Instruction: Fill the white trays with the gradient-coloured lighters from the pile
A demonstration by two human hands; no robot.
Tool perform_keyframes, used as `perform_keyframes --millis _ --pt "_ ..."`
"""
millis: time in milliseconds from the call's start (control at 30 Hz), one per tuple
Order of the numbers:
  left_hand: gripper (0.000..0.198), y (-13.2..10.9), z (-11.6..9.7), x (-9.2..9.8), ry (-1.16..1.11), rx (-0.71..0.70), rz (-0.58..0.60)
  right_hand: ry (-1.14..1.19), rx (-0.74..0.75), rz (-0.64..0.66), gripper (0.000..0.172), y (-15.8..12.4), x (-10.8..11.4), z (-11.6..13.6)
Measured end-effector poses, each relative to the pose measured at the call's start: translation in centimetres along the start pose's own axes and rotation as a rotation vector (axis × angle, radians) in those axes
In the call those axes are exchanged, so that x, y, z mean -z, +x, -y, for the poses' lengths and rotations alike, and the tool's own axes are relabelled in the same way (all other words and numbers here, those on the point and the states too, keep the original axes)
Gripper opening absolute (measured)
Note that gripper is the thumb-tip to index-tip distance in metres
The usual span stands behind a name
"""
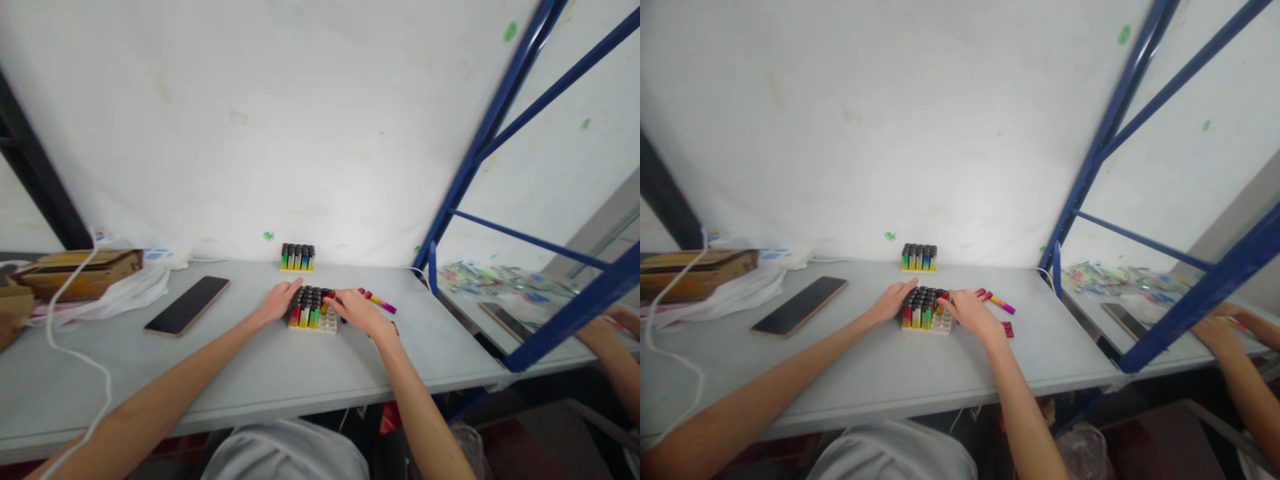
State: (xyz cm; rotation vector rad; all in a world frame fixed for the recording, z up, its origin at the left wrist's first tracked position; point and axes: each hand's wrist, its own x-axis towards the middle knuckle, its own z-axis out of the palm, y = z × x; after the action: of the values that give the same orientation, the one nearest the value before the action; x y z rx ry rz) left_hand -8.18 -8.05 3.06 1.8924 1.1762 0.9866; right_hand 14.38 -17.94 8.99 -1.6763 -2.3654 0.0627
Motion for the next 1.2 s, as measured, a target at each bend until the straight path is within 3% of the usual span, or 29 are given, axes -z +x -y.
perform_keyframes --millis 367,567,667,767,867,1200 --pt "0.069 -0.2 -0.1 0.0 0.008 0.022 -0.006 0.004 -0.014 0.122 0.033 0.1 0.1 0.6" --pt "0.070 -0.3 -0.1 0.0 0.014 0.019 -0.023 0.262 0.070 0.066 0.013 -0.8 0.4 -3.2" --pt "0.070 -0.3 -0.1 0.1 -0.004 0.008 -0.002 0.251 0.085 0.071 0.023 -1.0 -0.3 -5.7" --pt "0.070 -0.3 -0.2 0.1 -0.012 0.014 0.011 0.256 0.068 0.076 0.020 -0.7 -1.1 -7.2" --pt "0.070 -0.4 -0.4 0.1 0.003 0.023 -0.002 0.282 0.024 0.036 0.015 -0.4 -1.5 -7.5" --pt "0.068 -0.4 -0.5 0.0 0.018 0.017 -0.020 0.806 -0.037 -0.279 0.045 0.6 -1.8 -5.7"
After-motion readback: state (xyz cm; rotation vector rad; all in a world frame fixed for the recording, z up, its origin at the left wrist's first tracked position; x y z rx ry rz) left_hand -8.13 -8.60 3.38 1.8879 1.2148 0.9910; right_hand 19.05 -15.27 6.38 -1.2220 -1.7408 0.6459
